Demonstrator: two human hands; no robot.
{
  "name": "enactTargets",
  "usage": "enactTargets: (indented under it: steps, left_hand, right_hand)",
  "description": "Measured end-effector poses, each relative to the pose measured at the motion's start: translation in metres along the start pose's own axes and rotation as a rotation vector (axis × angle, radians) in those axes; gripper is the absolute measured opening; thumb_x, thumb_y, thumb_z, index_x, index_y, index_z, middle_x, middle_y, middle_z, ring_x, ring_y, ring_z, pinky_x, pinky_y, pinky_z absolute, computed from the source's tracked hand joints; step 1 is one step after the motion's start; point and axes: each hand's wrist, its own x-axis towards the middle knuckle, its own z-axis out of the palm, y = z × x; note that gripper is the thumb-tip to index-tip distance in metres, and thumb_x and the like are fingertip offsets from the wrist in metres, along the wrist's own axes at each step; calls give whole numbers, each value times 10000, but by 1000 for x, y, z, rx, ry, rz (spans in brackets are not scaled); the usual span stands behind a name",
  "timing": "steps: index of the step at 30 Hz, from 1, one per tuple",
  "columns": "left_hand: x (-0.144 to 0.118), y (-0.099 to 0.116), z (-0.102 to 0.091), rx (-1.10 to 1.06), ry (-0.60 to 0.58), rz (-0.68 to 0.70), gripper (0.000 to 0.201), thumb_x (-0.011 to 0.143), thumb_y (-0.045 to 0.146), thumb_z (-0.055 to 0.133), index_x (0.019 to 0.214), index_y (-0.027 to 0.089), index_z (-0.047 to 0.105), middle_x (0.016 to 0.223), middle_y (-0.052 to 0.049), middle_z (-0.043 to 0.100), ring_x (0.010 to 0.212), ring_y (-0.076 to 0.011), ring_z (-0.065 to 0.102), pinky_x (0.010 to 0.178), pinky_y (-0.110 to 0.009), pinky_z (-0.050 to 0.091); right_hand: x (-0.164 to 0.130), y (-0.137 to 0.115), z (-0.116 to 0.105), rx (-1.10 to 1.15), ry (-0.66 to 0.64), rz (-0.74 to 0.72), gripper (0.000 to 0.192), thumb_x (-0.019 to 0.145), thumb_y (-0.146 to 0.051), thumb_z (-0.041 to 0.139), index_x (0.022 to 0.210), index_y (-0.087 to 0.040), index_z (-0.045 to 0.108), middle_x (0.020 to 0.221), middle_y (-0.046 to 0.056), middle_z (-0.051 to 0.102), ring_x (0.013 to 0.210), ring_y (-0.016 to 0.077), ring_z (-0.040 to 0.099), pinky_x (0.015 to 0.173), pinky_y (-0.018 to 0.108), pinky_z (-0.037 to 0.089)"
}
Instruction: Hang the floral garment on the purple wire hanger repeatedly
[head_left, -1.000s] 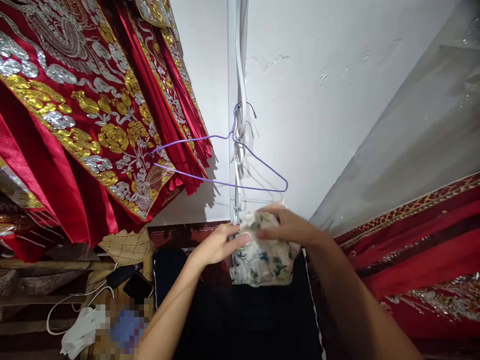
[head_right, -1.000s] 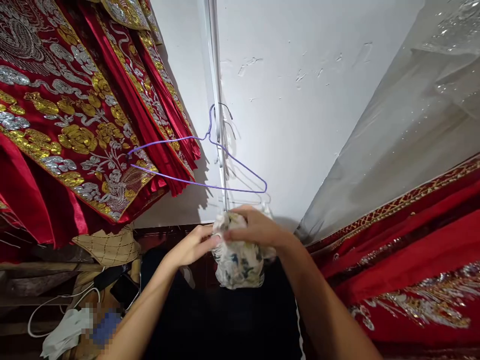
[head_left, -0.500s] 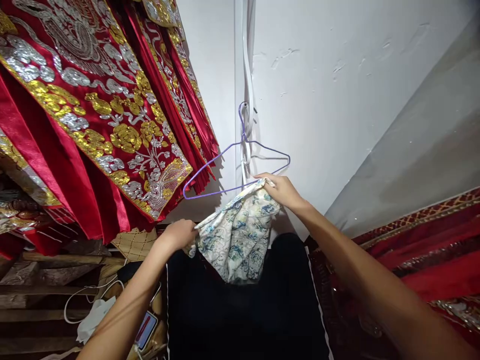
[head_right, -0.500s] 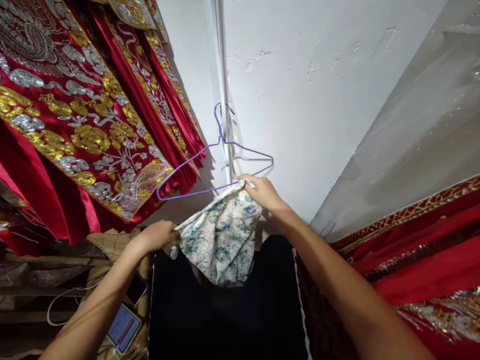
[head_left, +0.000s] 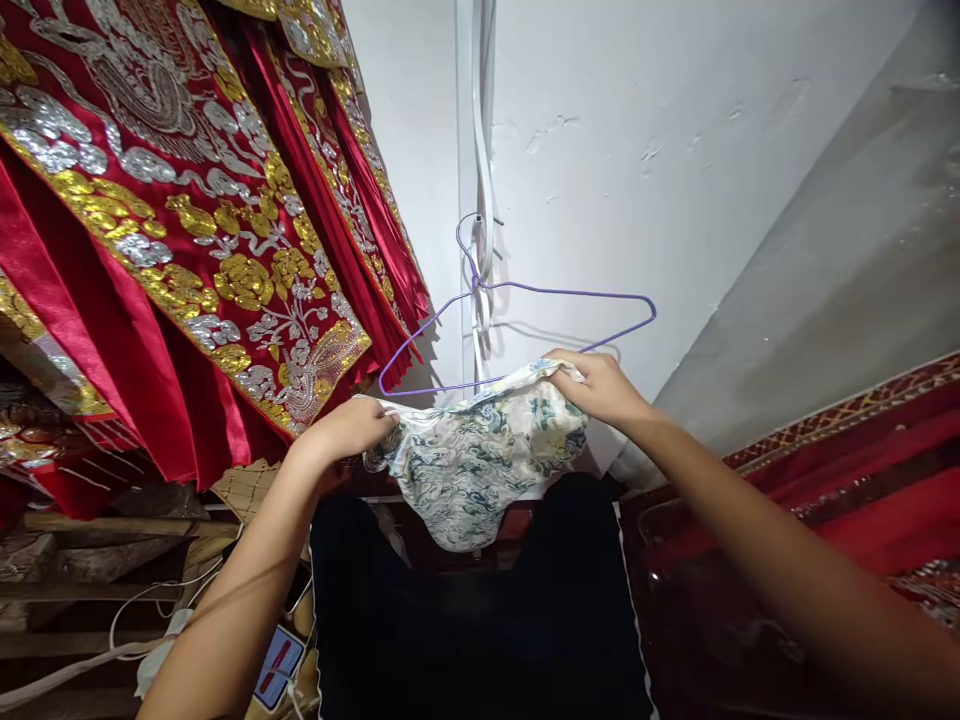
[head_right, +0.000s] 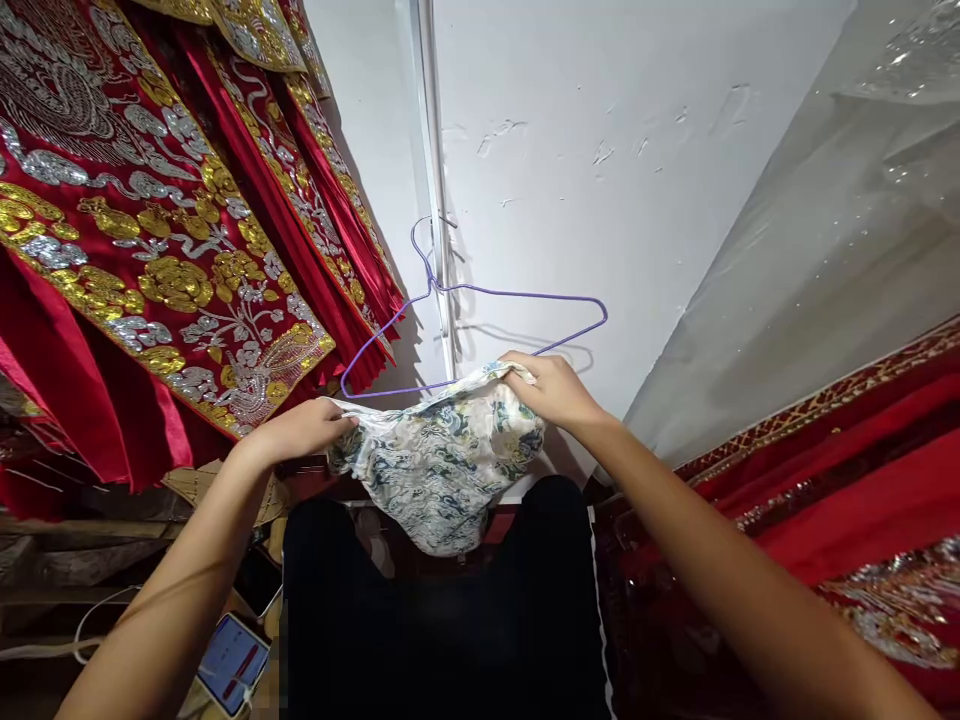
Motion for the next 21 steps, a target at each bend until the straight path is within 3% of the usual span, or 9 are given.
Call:
enactTargets:
  steps: [2, 4, 6, 8, 13, 15, 17, 19, 21]
  left_hand:
    - [3, -2, 2, -21, 101, 49, 291, 894, 365, 466, 756, 175, 637, 888, -127, 728, 840, -281, 684, 803, -383, 515]
    - [4, 1, 2, -53, 305, 139, 218, 883, 288, 464, 777, 177, 619, 1060, -145, 719, 1015, -293, 672, 923, -398, 504]
    - [5, 7, -2, -104, 482, 254, 192, 897, 246, 457, 779, 182, 594, 1278, -152, 657, 1213, -296, 603, 1040, -411, 465]
    - [12, 14, -7, -168, 584, 372, 165, 925, 219, 447, 875, 181, 600, 1405, -134, 587, 1324, -277, 532, 1104, -414, 425]
    - [54, 21, -11, -292, 656, 510, 341, 944, 179, 477, 1279, 162, 531, 1261, -126, 629, 1152, -219, 603, 1026, -384, 470]
    - [68, 21, -10, -302, 687, 526, 312, 965, 185, 462, 1254, 158, 577, 1177, -117, 639, 1091, -212, 611, 992, -371, 481]
    - [73, 22, -8, -307, 712, 549, 282, 992, 189, 426, 1184, 164, 630, 1100, -103, 640, 1055, -207, 611, 969, -357, 485]
    - [71, 23, -9, -312, 736, 563, 272, 1008, 198, 407, 1113, 172, 657, 1063, -95, 634, 1036, -204, 609, 953, -345, 485]
    - [66, 24, -12, -291, 743, 565, 254, 1008, 198, 413, 1067, 179, 659, 1042, -88, 625, 1021, -205, 603, 941, -341, 482]
  right_hand:
    - [-1, -1, 4, 23, -10, 15, 230, 920, -263, 509, 919, -206, 731, 886, 15, 755, 828, 199, 695, 691, 253, 466]
    - [-1, -4, 7, 34, -8, 26, 229, 921, -283, 517, 907, -201, 730, 855, 15, 747, 790, 193, 683, 676, 253, 462]
    - [-1, -8, 9, 51, -11, 42, 232, 917, -297, 525, 901, -202, 735, 858, 16, 748, 795, 198, 686, 683, 257, 469]
    - [-1, -15, 12, 87, -18, 58, 222, 902, -300, 538, 901, -209, 741, 894, 17, 757, 847, 216, 699, 722, 267, 490]
    - [-6, -31, 13, 109, -45, 93, 190, 856, -274, 561, 897, -218, 738, 929, 21, 760, 910, 247, 707, 791, 305, 517]
    - [-10, -32, 10, 104, -21, 78, 209, 860, -274, 555, 935, -219, 742, 964, 29, 757, 928, 249, 704, 811, 313, 518]
    - [-13, -30, 4, 74, 60, 79, 311, 851, -276, 568, 1111, -232, 732, 992, 39, 749, 913, 246, 700, 808, 321, 517]
    - [-14, -25, -7, -18, 206, 146, 570, 815, -273, 610, 1385, -254, 599, 955, 40, 738, 827, 235, 685, 757, 327, 509]
    - [-12, -16, -22, -167, 358, 243, 777, 775, -283, 656, 1524, -260, 449, 901, 38, 726, 765, 235, 659, 720, 337, 487]
